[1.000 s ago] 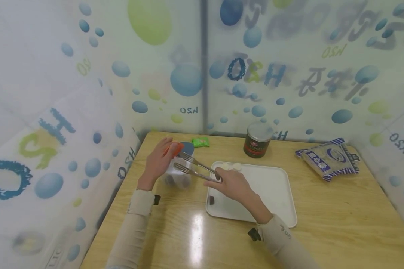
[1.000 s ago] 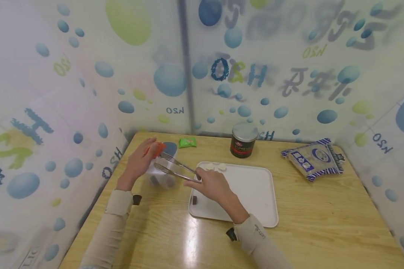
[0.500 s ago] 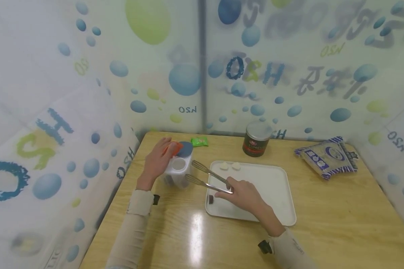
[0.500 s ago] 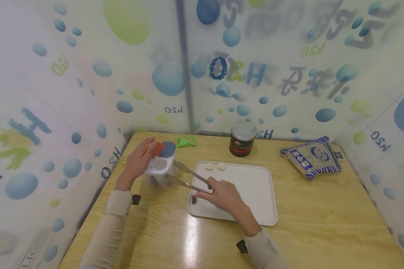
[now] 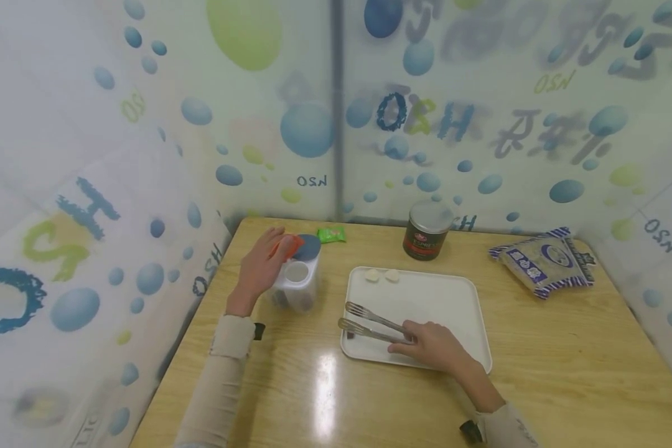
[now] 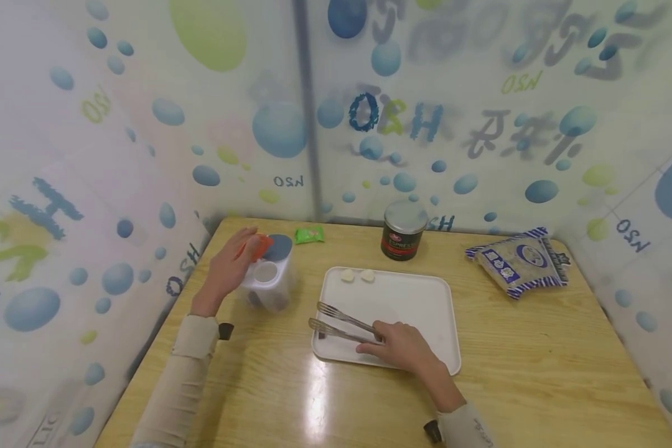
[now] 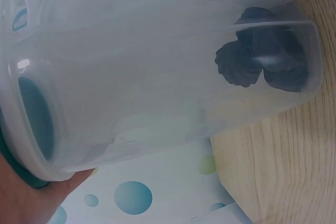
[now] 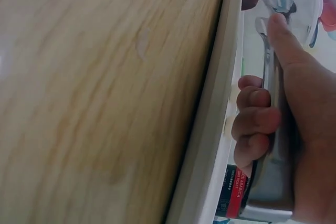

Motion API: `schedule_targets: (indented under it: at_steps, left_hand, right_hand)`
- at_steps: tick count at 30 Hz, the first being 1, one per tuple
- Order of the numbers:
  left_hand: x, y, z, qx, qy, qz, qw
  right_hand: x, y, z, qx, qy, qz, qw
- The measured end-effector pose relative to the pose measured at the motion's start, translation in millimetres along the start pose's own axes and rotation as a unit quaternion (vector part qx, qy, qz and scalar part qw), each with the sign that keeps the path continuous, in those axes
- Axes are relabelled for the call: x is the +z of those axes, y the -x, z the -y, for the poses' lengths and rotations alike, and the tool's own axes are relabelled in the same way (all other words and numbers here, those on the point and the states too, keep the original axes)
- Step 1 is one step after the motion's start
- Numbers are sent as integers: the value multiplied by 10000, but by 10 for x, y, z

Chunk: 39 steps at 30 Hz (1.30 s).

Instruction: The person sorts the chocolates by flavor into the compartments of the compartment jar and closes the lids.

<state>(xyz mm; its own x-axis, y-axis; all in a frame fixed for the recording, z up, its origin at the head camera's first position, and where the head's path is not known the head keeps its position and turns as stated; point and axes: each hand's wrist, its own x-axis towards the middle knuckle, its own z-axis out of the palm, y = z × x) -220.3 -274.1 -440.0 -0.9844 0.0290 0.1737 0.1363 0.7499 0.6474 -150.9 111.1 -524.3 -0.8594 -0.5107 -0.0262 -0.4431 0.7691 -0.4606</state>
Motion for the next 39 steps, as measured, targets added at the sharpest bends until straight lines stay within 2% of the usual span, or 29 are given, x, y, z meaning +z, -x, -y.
schedule_targets:
  at_steps: [4, 9, 17, 23, 28, 33, 39]
  left_hand:
    - [5, -1, 2, -9, 21, 7, 10000]
    - [6, 0, 8, -52, 31, 24, 10000]
    - [-2, 2, -8, -44, 42, -13, 10000]
    - [3, 3, -10, -10, -25, -2, 10000]
    - [6, 2, 7, 48, -26, -37, 10000]
    - [-1, 12, 1, 53, -11, -17, 10000]
    - [-2, 12, -5, 80, 26, 19, 10000]
  right_hand:
    - [-20, 54, -18, -41, -1, 170, 9998]
    - [-30, 94, -27, 117, 22, 403, 9991]
    - [-26, 125, -38, 159, -127, 440, 9988]
    - [-35, 115, -65, 181, -205, 236, 9993]
    - [-114, 41, -26, -83, -258, -170, 9995]
    - [-236, -80, 103, -268, -185, -624, 9975]
    - [-344, -240, 305, -121, -190, -714, 9972]
